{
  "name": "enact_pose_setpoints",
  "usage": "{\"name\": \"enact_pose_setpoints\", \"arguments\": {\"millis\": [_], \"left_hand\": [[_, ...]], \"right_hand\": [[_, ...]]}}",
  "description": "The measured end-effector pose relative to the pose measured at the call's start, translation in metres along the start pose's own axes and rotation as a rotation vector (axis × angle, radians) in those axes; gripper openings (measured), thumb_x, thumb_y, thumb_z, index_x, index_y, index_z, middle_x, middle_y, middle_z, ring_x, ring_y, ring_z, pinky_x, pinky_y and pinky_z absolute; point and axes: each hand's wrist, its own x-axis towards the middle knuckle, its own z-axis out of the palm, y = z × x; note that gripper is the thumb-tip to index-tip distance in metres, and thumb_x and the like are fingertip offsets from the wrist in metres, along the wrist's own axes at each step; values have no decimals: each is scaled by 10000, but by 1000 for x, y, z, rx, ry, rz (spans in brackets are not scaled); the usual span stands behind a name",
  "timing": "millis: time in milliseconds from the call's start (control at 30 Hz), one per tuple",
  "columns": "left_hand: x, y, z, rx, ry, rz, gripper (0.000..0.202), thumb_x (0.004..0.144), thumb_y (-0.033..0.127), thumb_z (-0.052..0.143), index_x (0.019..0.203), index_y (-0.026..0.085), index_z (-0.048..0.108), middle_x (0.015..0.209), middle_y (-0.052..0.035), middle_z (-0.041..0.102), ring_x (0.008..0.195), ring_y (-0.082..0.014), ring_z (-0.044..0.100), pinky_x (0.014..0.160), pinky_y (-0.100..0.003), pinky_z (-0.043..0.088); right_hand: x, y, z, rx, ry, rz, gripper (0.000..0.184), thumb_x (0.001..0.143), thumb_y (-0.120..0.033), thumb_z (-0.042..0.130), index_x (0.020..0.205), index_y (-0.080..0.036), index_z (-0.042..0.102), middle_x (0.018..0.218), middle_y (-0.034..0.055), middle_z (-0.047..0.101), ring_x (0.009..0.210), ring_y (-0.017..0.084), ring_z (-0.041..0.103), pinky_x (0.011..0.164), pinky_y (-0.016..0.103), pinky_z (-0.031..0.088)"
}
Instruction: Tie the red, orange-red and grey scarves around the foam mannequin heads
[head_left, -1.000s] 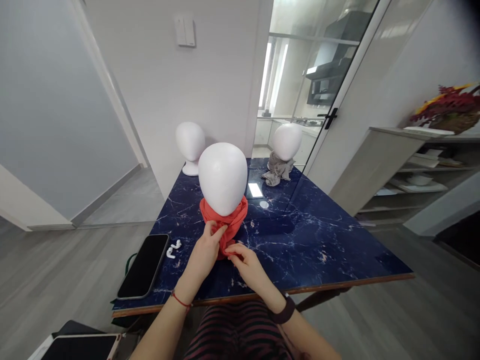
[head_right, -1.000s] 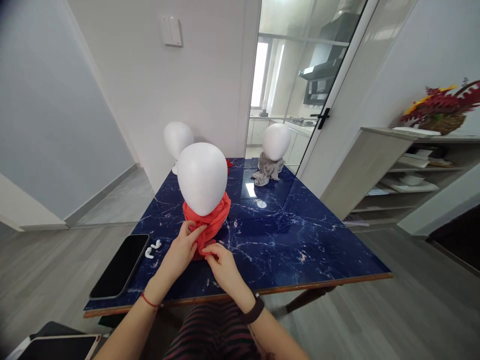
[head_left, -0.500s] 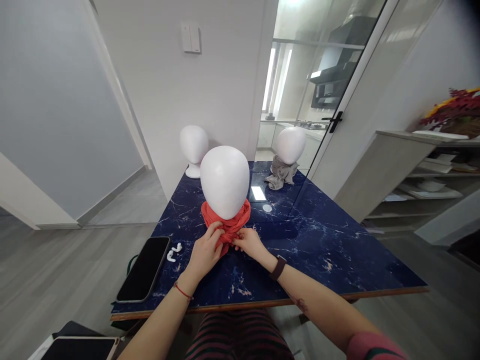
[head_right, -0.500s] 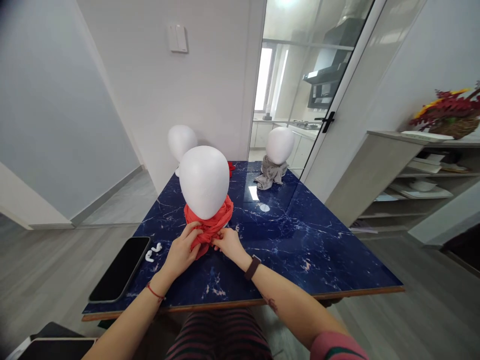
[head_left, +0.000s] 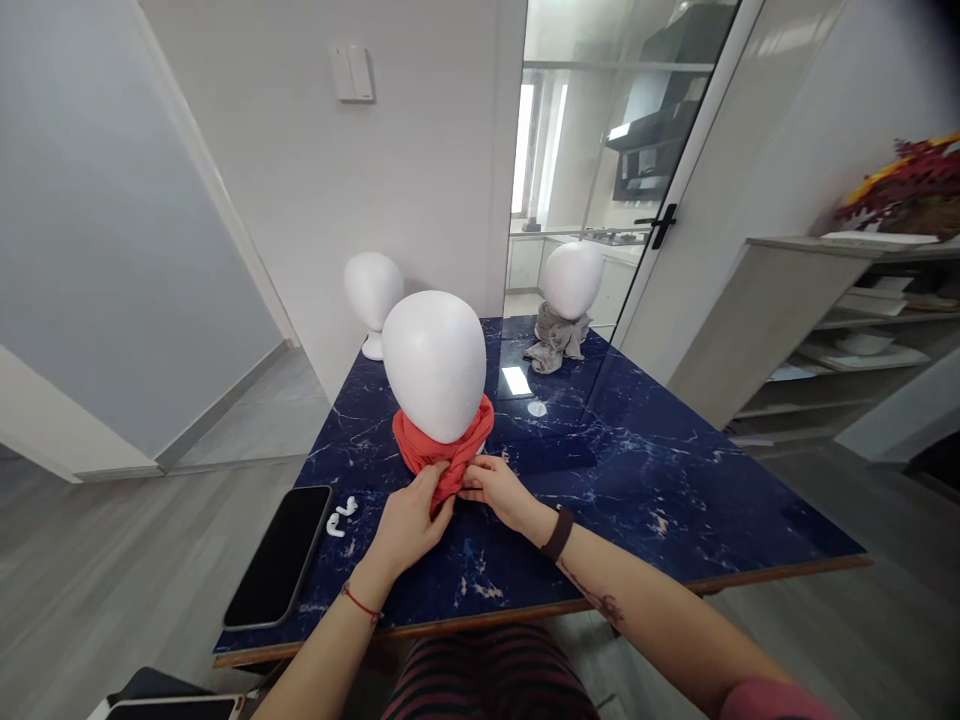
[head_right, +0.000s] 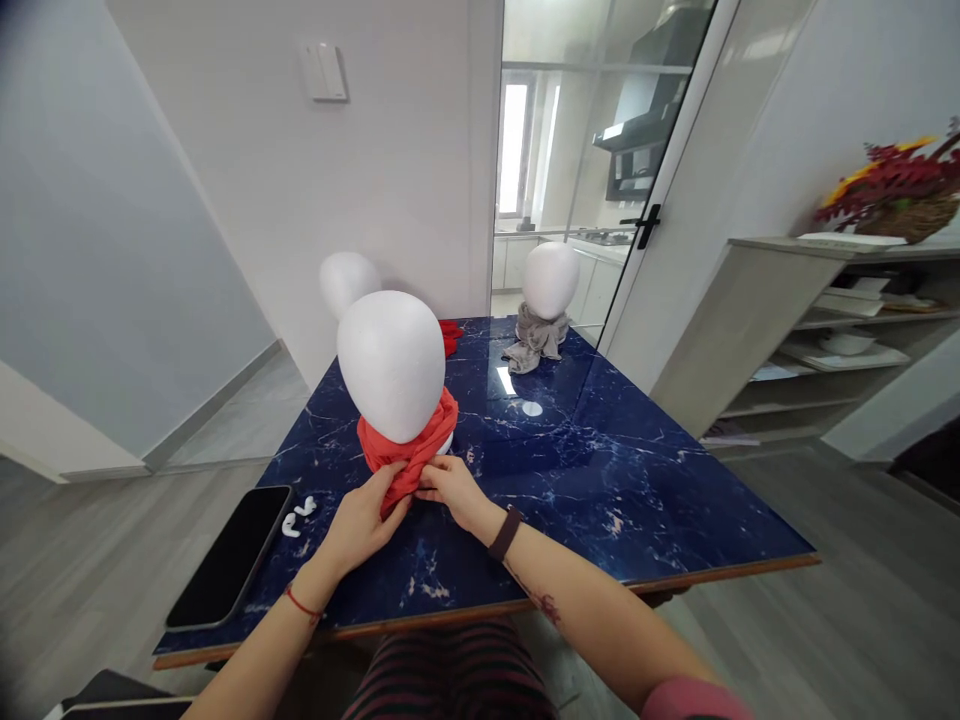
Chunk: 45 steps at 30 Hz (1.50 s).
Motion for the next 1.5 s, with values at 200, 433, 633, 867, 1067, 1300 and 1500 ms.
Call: {"name": "enact_pose_setpoints", "arguments": {"millis": [200,433,633,867,1067,1300,1500], "left_hand": [[0,7,-5,-86,-1,21,352,865,341,474,1199,259,546,1236,-61,543,1021,-206,595,913,-316,452],[2,5,-1,-288,66,-129,342,939,343,314,1189,228,517,1143,-67,631,1015,-193,609,902,-310,436],[4,1,4,-186,59,-85,351,927,368,363,1194,225,538,1172,-71,635,1021,-209,614,889,-337,453],[5,3,6,-168,138,-80,307,933,335,367,916,191,638,876,-49,683,794,-167,631,755,-281,475],[4,3,3,-170,306,-69,255,933,259,358,984,191,599,974,-49,608,873,-147,606,787,-258,467],[0,-6,9,55,249,-83,300,926,213,313,1112,225,548,1157,-67,534,805,-145,629,597,-232,476],[0,-7,12,56,208,-14,286,935,232,306,1105,232,535,1182,-73,517,812,-142,630,617,-241,504]], "right_hand": [[-2,-3,-1,55,-17,57,320,704,-398,689,894,-143,655,827,53,676,688,125,618,672,280,508],[0,0,-2,201,27,59,203,595,-144,691,797,-140,670,806,30,694,714,107,608,724,235,470],[-3,-3,1,221,-36,20,220,543,-66,624,744,-154,631,809,16,697,744,121,607,778,258,451],[-5,-3,2,207,-42,-15,319,560,-73,642,854,-195,614,817,-26,667,738,94,587,749,234,454],[-1,1,-7,-1,108,51,142,606,-137,624,691,-165,513,695,-23,567,648,94,554,646,231,444],[-16,-10,1,-739,312,-787,110,803,-224,554,910,-199,547,915,36,571,845,159,541,763,298,452],[-15,-5,9,-948,158,-733,217,776,-192,623,992,-207,605,944,48,596,918,195,542,839,338,449]]}}
